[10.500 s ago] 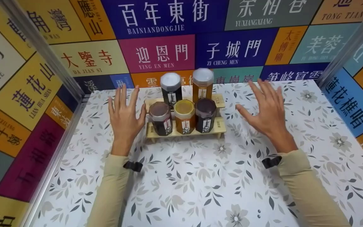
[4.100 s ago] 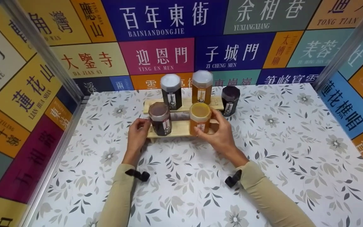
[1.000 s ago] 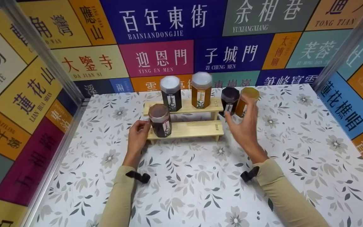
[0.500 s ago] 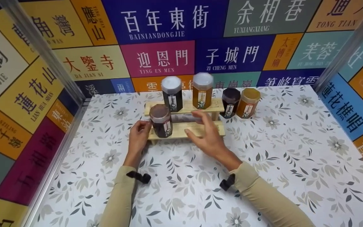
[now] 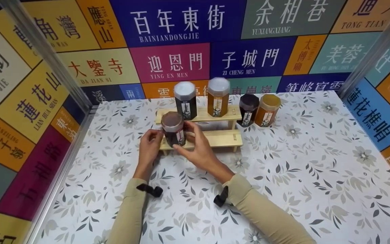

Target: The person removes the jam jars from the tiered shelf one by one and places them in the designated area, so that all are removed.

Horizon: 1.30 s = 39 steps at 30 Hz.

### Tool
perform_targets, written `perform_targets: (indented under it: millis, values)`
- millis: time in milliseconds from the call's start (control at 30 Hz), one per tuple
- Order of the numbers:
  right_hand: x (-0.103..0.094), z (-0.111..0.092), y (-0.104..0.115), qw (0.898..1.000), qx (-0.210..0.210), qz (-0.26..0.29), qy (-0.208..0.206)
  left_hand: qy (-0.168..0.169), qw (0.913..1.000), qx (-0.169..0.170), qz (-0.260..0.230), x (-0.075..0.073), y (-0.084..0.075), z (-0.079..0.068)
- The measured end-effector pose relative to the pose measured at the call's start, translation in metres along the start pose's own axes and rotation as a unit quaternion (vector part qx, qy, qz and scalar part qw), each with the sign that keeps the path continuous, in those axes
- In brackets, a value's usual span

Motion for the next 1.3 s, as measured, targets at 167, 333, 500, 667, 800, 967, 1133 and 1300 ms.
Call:
perform_targets:
  millis: [167, 333, 500, 667, 800, 967, 1133, 1300]
  values:
    - [0.006, 0.006, -0.007, 0.999, 0.017, -0.036, -0.029, 0.0, 0.9999, -0.008, 0.006, 0.001, 0.002, -0.001]
    - [0.006, 0.007, -0.011, 0.997, 0.021, -0.056, -0.053, 0.003, 0.9999, -0.013, 0.006, 0.004, 0.003, -0.001]
    - [0.005, 0.008, -0.011, 0.997, 0.004, -0.058, -0.058, 0.001, 0.9999, -0.014, 0.004, 0.005, 0.002, 0.0]
    - [0.003, 0.004, -0.009, 0.996, -0.01, -0.06, -0.064, 0.005, 0.9999, -0.012, 0.006, 0.006, 0.001, -0.001]
    - [-0.001, -0.001, -0.007, 0.995, -0.014, -0.068, -0.07, 0.005, 0.9999, 0.004, 0.009, 0.005, -0.002, -0.002]
    - [-0.009, -0.006, -0.004, 0.996, -0.004, -0.067, -0.059, 0.005, 0.9999, 0.014, 0.001, 0.003, -0.003, -0.001]
    - [-0.02, -0.014, -0.004, 0.996, 0.012, -0.085, -0.033, 0.003, 0.9999, 0.003, 0.012, -0.001, 0.0, -0.001]
    - [-0.041, -0.023, -0.003, 0.994, 0.017, -0.107, -0.031, 0.008, 0.9999, -0.005, 0.011, 0.0, 0.0, 0.0]
Point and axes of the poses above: each hand's wrist, its own z-axis towards the middle knuckle, its own x-axis out of the palm, y = z × x, the point moved 8 cm from there along z, towards the middle knuckle, and after that the axes turned 3 degrees about z, right-handed, at the moved point
